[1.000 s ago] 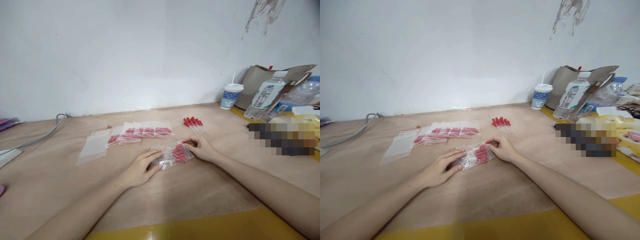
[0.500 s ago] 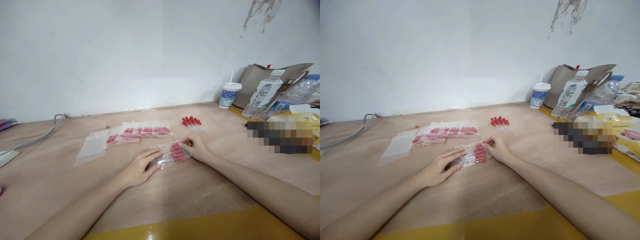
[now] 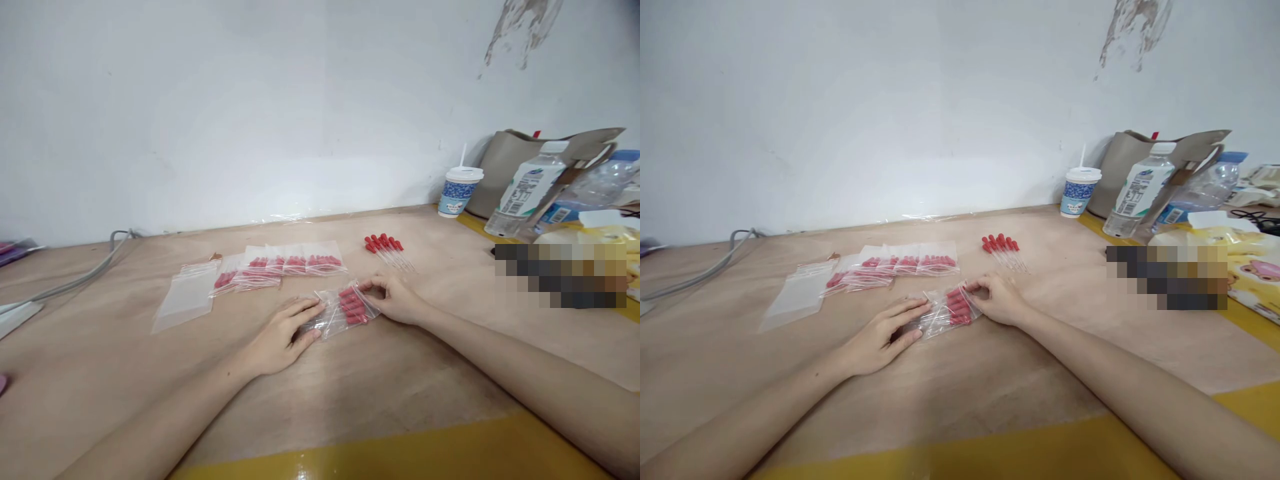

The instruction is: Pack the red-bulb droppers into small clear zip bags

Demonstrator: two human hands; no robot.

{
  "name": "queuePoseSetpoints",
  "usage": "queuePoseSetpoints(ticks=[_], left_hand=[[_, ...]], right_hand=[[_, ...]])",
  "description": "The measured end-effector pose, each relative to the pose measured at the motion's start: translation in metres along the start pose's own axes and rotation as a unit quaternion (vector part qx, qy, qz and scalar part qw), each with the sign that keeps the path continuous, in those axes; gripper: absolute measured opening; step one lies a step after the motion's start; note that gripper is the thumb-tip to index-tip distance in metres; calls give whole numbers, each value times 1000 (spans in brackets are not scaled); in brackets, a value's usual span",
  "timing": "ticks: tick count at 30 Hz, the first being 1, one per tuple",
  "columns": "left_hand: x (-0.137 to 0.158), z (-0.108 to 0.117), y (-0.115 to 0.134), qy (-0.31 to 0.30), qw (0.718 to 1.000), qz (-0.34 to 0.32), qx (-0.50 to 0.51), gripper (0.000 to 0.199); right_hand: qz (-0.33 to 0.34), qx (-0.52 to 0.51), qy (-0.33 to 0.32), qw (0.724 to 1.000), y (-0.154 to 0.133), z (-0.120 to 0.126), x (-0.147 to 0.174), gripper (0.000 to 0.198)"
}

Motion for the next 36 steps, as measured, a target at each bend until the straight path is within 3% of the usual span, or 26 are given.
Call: queuePoseSetpoints(ticks=[7, 12, 14, 16, 20, 26, 29, 32, 36], left_hand=[[0, 0, 3, -15, 1000, -15, -7, 42], [-2, -2, 3, -27, 999, -24, -2, 43], [-2, -2, 2, -24, 999, -20, 4, 43], [-2, -2, 1, -19, 1000, -15, 12, 42], [-1, -3, 0, -10, 1000, -15, 15, 42], [0, -1, 1, -6, 1000, -11, 12, 42], [0, -1, 1, -12, 1000, 0, 15, 43], [2, 2, 0, 10, 1000, 18, 8, 45], [5, 7, -2, 64, 997, 40, -29, 44]], right_hand=[[89, 109, -3, 990, -15, 9, 6, 26], [169, 144, -55, 974, -27, 5, 12, 29], [147, 116, -33, 982, -19, 6, 9, 30], [95, 78, 32, 992, -6, 12, 5, 30], [7, 61, 127, 990, 9, 23, 2, 29], [-56, 138, 66, 987, -3, 13, 4, 44], [-84, 72, 41, 993, -2, 5, 6, 39], [-79, -80, -6, 994, -4, -3, 6, 36], [-140, -301, -77, 940, -2, -1, 6, 35]])
Point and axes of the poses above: each hand's wrist, its own x-axis away from the middle knuckle, its own z-axis out of the back of the hand, y = z × x, the point moved 6 cm from there along -x, towards the middle knuckle, and after that the axes turned 9 degrees about -z, right-handed, at the moved point
